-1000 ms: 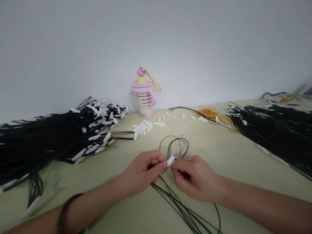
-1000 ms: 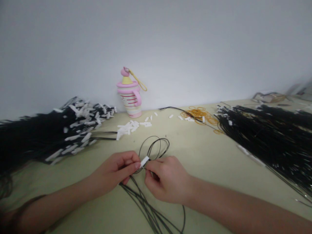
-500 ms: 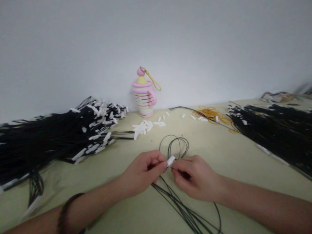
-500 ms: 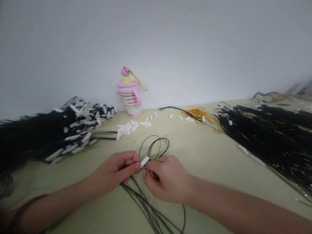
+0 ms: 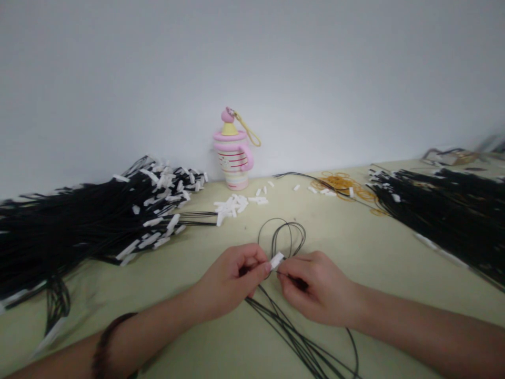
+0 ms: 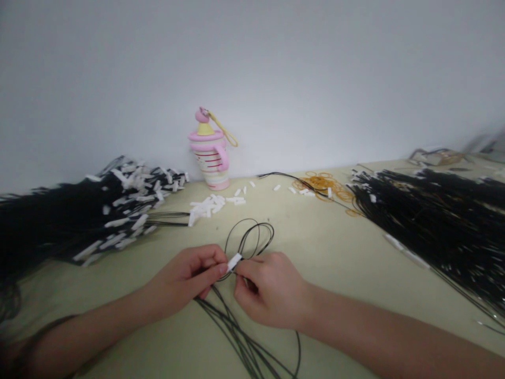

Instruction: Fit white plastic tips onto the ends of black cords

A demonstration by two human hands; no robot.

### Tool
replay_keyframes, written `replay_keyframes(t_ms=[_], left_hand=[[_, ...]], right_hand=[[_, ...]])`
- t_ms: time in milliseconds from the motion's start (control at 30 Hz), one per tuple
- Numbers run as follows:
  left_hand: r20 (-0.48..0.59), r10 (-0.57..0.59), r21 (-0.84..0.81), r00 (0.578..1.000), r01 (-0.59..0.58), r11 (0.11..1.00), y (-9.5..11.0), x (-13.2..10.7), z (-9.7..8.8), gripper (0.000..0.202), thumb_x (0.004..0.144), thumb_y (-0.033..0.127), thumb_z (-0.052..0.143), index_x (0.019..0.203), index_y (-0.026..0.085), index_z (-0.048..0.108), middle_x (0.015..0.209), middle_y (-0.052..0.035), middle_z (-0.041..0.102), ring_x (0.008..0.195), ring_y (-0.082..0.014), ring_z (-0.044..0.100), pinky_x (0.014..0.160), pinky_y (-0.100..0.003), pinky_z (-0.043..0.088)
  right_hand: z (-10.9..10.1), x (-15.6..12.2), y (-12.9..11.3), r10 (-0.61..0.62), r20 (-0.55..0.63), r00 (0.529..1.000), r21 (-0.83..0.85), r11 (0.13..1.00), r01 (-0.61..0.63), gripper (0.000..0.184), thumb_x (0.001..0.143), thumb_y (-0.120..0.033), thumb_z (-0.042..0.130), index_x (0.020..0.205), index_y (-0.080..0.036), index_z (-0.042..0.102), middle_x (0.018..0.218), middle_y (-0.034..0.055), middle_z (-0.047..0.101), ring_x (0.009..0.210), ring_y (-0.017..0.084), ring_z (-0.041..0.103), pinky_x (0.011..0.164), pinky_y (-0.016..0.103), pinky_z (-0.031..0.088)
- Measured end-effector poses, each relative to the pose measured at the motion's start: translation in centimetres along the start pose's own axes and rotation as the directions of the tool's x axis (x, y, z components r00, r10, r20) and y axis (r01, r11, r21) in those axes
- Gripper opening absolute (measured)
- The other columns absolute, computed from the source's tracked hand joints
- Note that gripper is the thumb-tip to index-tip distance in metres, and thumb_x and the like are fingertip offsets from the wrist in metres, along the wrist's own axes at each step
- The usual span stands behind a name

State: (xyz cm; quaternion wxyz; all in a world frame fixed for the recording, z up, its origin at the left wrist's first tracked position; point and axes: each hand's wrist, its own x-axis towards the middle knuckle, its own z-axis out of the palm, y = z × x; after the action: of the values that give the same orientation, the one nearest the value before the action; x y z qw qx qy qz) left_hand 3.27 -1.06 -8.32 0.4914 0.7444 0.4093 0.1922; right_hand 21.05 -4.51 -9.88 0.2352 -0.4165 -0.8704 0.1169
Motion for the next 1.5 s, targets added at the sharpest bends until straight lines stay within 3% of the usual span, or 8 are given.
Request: replay_keyframes(t_ms=[1500], left_hand=[[0.019,0.037,0.102,0.999,-0.039,0.994,-0.2,-0.17,0.19,0.02,0.08,0.032,0.04,0.068,0.016,0.046,0.049,0.0069,0.038,0.046,-0.005,0.035,0.043,-0.016,0.023]], right_hand=[[-0.12,0.23,-0.04,0.005,0.046,0.999,0.015,1.0,-0.006,0.009,0.075,-0.014,0.039,0.066,-0.016,0.044,0.056,-0.0025,0.046,0.049,0.006,0.039,0.05,0.017,0.028]])
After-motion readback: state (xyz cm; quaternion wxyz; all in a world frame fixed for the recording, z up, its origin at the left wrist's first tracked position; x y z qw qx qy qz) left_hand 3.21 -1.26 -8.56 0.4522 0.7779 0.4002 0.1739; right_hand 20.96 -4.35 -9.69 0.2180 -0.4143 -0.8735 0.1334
